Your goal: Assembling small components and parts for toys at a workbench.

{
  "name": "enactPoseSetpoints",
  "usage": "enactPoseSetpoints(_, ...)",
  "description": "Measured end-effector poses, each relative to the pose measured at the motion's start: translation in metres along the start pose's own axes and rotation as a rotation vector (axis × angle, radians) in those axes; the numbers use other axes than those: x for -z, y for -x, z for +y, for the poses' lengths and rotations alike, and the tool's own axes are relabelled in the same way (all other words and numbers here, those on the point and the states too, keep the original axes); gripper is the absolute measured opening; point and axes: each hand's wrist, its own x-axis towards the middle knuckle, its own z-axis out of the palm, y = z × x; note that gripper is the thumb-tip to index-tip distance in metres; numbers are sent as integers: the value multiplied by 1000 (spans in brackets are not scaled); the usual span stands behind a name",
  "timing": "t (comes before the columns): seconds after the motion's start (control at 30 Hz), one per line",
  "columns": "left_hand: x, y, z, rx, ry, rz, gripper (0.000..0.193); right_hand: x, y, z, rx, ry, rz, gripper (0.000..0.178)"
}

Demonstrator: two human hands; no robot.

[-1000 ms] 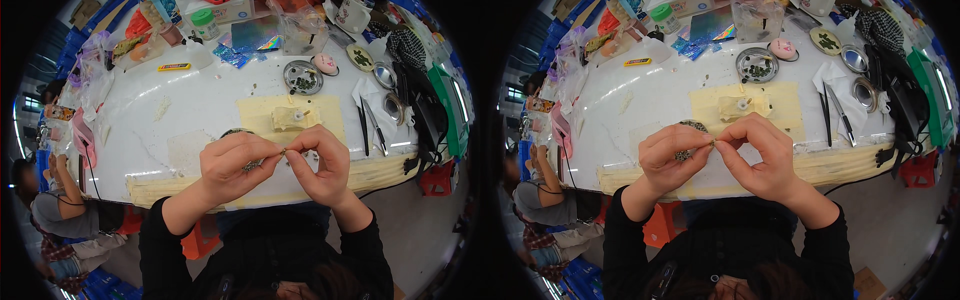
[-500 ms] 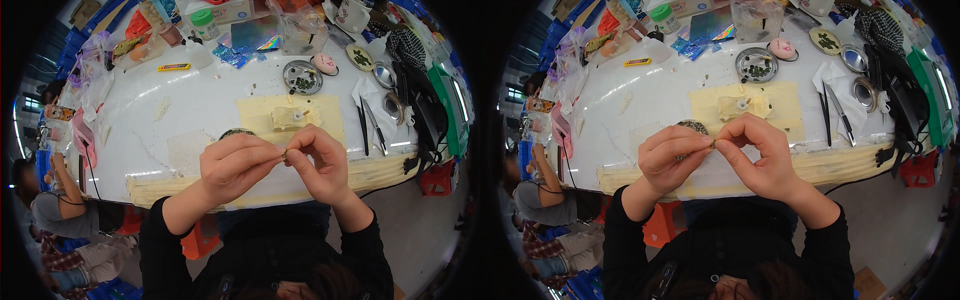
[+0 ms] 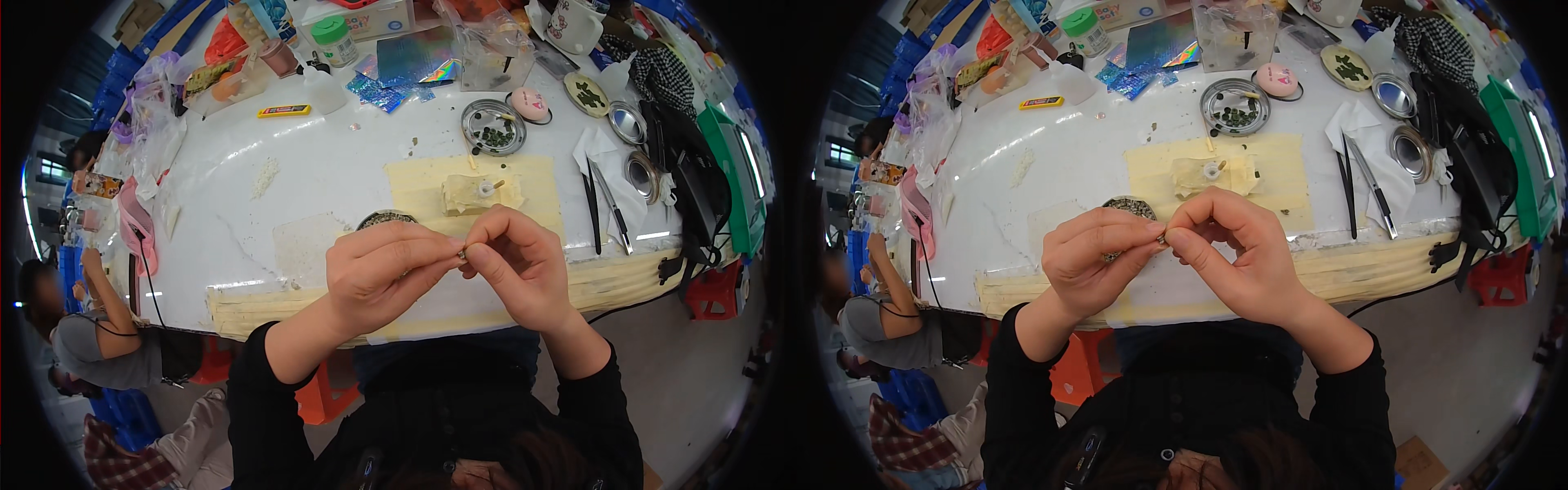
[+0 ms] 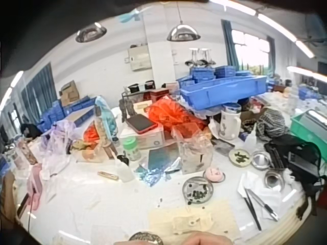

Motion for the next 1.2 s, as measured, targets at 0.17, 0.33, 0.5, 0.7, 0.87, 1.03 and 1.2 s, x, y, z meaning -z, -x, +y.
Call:
enactPoseSetpoints(0.17,0,0,-1,-27,-42,7,21,1,0,2,7,40,17,7)
enactPoseSetpoints(0.33,0,-1,-4,-98,-33,7,25,1,0,1,-13,17,7,7)
enactPoseSetpoints(0.5,-5,0,-5,-124,-78,46,29,1,0,0,-46,-11,-5,8)
enactPoseSetpoints(0.7,-5,0,0,-25,-59,45,21,0,0,1,-74,-37,-7,9)
enactPoseSetpoints(0.87,-4,-1,0,-4,-61,47,18,1,0,2,-26,29,-15,9)
enactPoseSetpoints(1.03,-6,-3,-4,23,50,53,18,-1,0,3,-8,17,-9,8)
enactPoseSetpoints(1.2,-3,-3,-1,29,19,33,18,0,0,4,5,56,3,8)
